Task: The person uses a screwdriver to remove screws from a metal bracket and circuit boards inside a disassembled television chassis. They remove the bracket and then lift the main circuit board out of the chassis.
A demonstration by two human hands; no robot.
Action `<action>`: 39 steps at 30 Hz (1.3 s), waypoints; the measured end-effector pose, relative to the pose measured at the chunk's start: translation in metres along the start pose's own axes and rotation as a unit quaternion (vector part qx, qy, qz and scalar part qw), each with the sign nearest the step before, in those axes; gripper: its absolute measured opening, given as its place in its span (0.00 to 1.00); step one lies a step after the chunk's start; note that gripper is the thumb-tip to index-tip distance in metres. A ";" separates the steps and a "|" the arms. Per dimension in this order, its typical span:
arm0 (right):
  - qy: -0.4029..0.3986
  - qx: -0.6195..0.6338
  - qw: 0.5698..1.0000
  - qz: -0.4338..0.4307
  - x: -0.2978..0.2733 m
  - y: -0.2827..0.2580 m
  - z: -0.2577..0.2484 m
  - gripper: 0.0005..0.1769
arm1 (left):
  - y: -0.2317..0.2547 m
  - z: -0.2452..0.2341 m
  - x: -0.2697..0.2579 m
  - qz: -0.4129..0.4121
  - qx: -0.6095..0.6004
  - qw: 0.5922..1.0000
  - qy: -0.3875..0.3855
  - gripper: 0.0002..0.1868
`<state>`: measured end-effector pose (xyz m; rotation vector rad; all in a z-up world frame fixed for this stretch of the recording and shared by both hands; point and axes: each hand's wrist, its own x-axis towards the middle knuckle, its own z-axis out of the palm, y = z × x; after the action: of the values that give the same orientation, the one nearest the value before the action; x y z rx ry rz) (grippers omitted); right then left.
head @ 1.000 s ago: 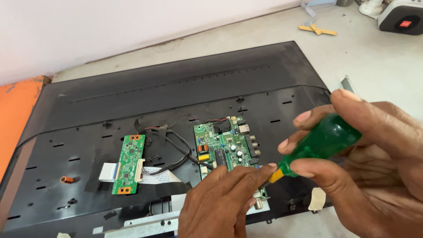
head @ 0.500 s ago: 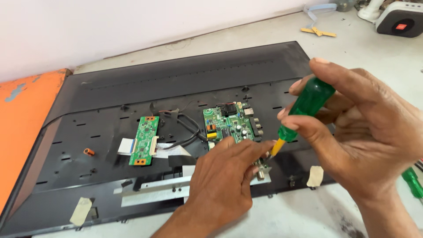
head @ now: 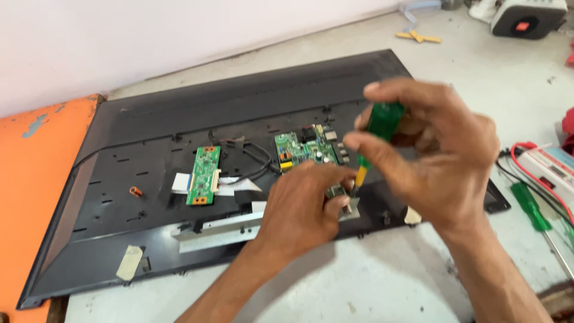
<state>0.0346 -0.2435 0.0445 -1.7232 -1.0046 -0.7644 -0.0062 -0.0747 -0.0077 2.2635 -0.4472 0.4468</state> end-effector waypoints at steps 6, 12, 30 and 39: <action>-0.051 0.157 0.986 0.037 0.007 0.011 -0.005 0.20 | -0.003 0.001 0.027 -0.040 -0.177 0.975 -0.127 0.14; 0.006 0.086 0.994 0.059 0.006 0.024 -0.007 0.26 | -0.009 0.005 0.036 -0.018 -0.286 0.942 -0.175 0.18; -0.039 0.077 0.994 0.064 0.013 0.010 0.001 0.31 | -0.015 0.007 0.036 -0.078 -0.247 0.959 -0.113 0.08; -0.045 0.141 0.988 0.045 0.011 0.011 0.008 0.34 | -0.011 0.012 0.034 -0.080 -0.224 0.971 -0.014 0.11</action>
<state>0.0502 -0.2349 0.0461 -1.5559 -1.0345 -0.4654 0.0311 -0.0831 -0.0071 1.8508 -0.3368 0.2038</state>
